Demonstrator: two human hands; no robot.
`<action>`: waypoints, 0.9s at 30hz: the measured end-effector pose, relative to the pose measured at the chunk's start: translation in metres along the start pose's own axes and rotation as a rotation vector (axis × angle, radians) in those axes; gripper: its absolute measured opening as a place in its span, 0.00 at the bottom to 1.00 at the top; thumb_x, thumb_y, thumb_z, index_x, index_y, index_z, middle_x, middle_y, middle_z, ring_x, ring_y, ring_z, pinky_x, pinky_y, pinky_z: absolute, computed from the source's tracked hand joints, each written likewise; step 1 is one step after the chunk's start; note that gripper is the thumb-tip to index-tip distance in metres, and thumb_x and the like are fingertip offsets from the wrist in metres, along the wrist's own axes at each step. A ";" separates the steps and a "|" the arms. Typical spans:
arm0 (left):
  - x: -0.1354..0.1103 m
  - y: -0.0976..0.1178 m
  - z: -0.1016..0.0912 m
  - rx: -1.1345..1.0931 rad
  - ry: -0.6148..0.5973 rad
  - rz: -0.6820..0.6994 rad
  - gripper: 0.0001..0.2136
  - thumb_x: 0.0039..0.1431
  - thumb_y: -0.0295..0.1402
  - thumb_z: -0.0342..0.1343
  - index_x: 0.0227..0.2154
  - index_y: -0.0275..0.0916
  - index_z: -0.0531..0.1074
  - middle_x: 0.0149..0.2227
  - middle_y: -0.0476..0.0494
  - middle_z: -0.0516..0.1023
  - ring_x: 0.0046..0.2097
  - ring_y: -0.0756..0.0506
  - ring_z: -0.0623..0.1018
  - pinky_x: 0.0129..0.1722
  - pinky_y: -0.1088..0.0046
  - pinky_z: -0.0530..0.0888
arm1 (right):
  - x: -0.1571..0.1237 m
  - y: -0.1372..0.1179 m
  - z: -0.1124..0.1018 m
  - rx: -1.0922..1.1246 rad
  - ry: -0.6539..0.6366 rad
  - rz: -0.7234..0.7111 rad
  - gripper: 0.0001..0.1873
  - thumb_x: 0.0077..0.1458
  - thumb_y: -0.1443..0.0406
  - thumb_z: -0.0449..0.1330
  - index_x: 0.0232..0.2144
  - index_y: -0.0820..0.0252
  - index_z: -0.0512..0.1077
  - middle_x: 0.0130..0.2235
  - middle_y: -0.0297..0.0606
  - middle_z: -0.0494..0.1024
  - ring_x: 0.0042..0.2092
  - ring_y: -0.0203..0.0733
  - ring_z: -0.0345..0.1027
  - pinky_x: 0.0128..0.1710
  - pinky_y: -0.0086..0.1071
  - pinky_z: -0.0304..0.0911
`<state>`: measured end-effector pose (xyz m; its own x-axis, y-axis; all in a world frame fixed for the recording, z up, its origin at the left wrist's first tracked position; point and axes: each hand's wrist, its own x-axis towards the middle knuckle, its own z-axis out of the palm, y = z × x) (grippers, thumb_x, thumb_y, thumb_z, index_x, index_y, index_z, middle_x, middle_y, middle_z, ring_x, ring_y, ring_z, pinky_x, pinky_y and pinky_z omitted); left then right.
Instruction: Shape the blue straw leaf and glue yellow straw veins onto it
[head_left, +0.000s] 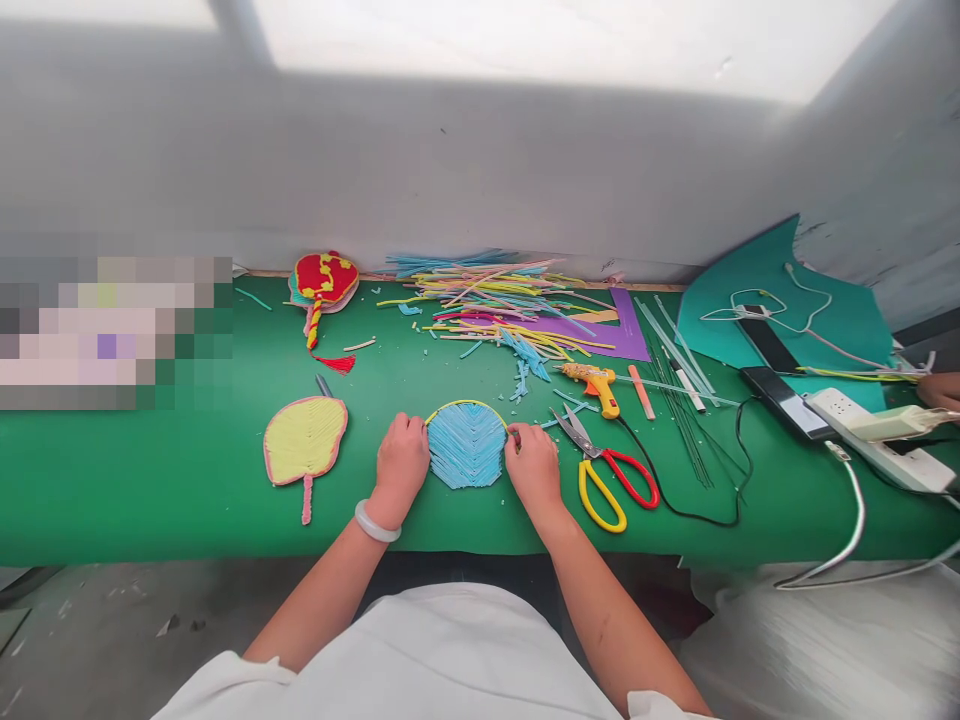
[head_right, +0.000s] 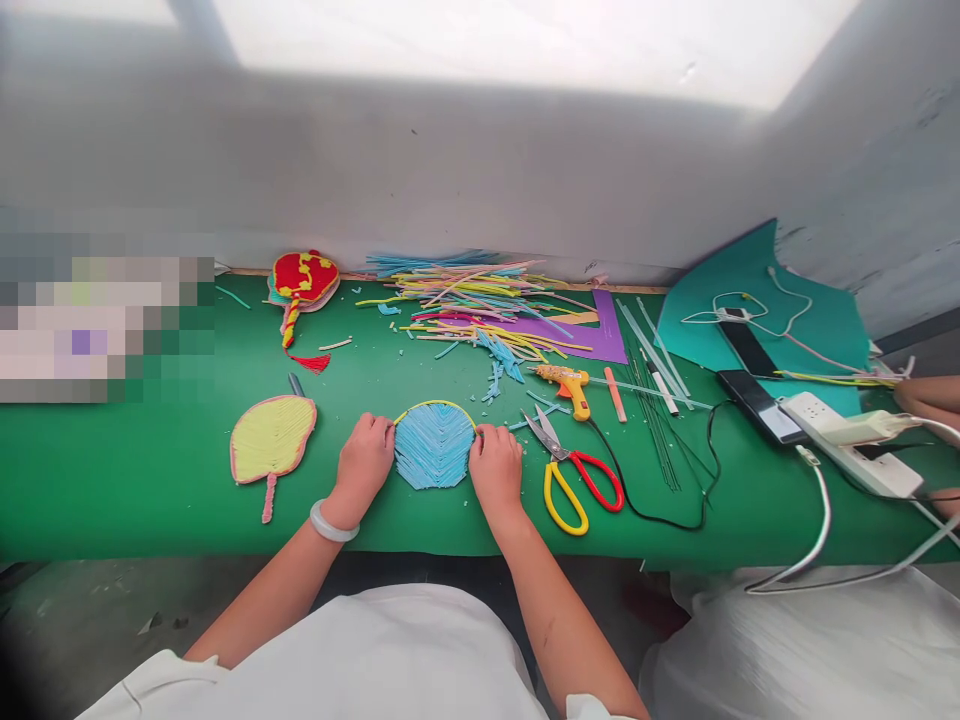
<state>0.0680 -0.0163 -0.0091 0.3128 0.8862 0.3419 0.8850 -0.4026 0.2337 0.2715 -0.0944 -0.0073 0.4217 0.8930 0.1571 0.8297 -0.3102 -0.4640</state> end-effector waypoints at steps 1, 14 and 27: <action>0.000 0.001 -0.001 0.003 -0.015 -0.002 0.09 0.66 0.28 0.47 0.33 0.39 0.70 0.34 0.41 0.71 0.34 0.42 0.71 0.32 0.67 0.67 | 0.000 0.000 0.000 0.006 -0.002 0.004 0.12 0.61 0.68 0.51 0.42 0.60 0.73 0.38 0.41 0.75 0.42 0.46 0.67 0.44 0.37 0.56; 0.004 -0.002 -0.011 -0.153 -0.175 -0.061 0.05 0.64 0.27 0.49 0.37 0.38 0.70 0.37 0.41 0.73 0.38 0.42 0.74 0.37 0.67 0.70 | 0.001 0.004 -0.005 0.041 -0.057 0.037 0.12 0.61 0.67 0.51 0.41 0.58 0.74 0.41 0.40 0.75 0.37 0.41 0.69 0.39 0.32 0.59; 0.009 -0.006 -0.015 -0.277 -0.238 -0.095 0.06 0.63 0.25 0.49 0.34 0.39 0.70 0.36 0.44 0.73 0.36 0.45 0.74 0.37 0.69 0.70 | 0.002 -0.002 -0.018 -0.005 -0.147 0.040 0.16 0.62 0.67 0.50 0.44 0.59 0.77 0.42 0.42 0.77 0.40 0.43 0.71 0.38 0.32 0.58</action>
<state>0.0601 -0.0094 0.0062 0.3342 0.9379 0.0931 0.7976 -0.3341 0.5023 0.2775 -0.0978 0.0096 0.3969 0.9178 0.0087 0.8152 -0.3481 -0.4628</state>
